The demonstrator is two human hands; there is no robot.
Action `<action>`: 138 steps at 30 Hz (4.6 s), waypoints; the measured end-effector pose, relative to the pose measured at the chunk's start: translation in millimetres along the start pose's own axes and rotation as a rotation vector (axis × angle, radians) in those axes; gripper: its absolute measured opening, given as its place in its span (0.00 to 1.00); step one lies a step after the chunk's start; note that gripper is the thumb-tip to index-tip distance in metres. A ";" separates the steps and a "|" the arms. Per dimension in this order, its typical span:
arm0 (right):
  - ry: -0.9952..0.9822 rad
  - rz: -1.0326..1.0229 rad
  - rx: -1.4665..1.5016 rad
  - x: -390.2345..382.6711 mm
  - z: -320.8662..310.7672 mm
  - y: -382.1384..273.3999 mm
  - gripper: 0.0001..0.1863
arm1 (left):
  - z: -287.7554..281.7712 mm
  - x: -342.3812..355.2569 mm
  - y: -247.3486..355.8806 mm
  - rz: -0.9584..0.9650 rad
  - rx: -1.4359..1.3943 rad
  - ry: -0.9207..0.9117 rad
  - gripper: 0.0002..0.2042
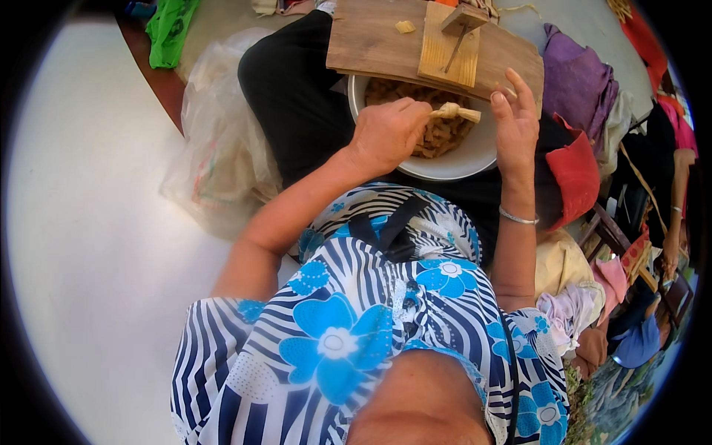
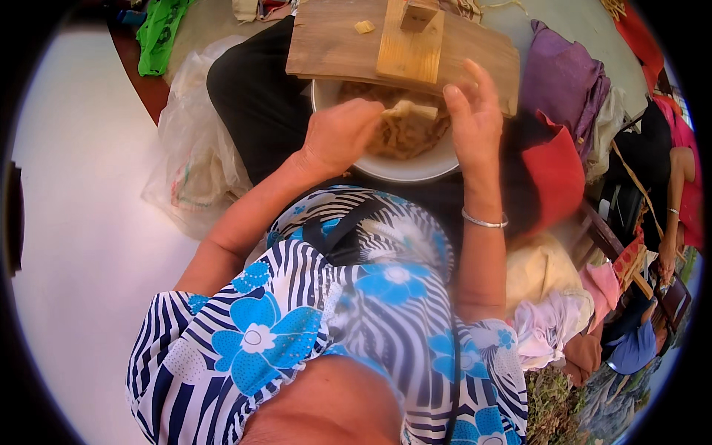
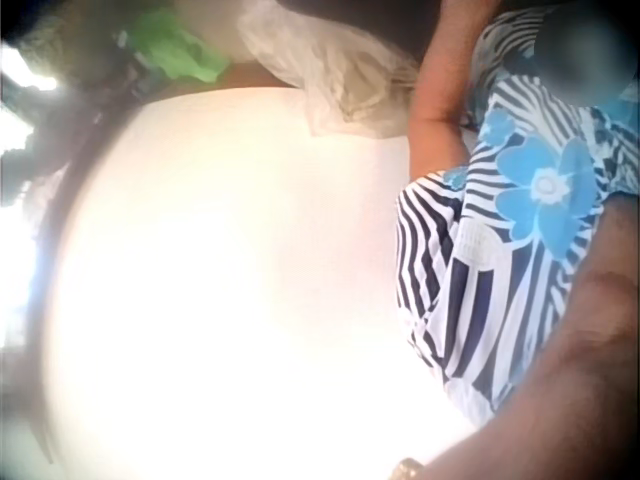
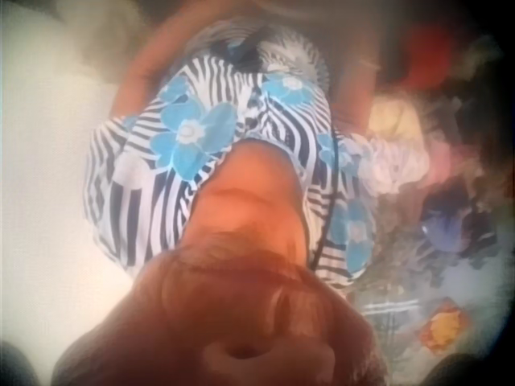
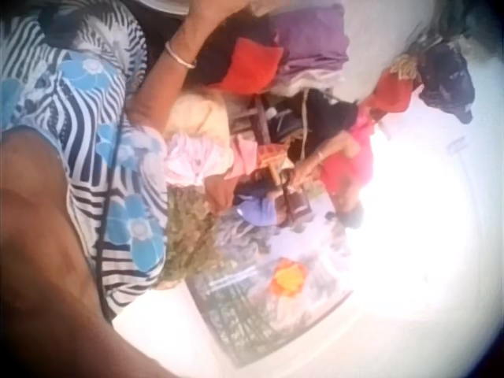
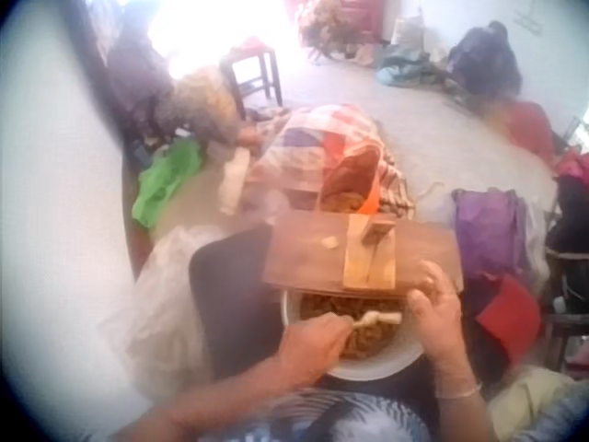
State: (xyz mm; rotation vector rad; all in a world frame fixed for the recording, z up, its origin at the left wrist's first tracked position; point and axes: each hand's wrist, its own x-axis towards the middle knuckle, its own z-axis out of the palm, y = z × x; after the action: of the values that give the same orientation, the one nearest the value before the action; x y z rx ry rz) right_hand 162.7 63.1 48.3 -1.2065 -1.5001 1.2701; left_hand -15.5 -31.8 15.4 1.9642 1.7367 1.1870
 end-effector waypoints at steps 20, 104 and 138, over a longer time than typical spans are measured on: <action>-0.250 0.129 0.011 60.3 -2.4 2.6 0.07 | -2.0 93.7 -39.1 -0.507 -0.721 -0.167 0.08; -0.118 -0.391 -0.696 -53.5 17.8 69.2 0.04 | 158.3 29.8 -185.0 -0.452 0.396 -0.877 0.23; -0.042 -0.392 -0.773 -46.5 26.1 70.9 0.02 | 176.7 28.4 -154.1 -0.324 0.463 -1.117 0.22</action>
State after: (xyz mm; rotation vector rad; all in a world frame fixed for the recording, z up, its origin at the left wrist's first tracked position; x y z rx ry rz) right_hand 158.8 14.8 -26.0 -1.2451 -2.2263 0.4494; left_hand 0.4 87.8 -187.7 1.8262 1.5848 -0.4490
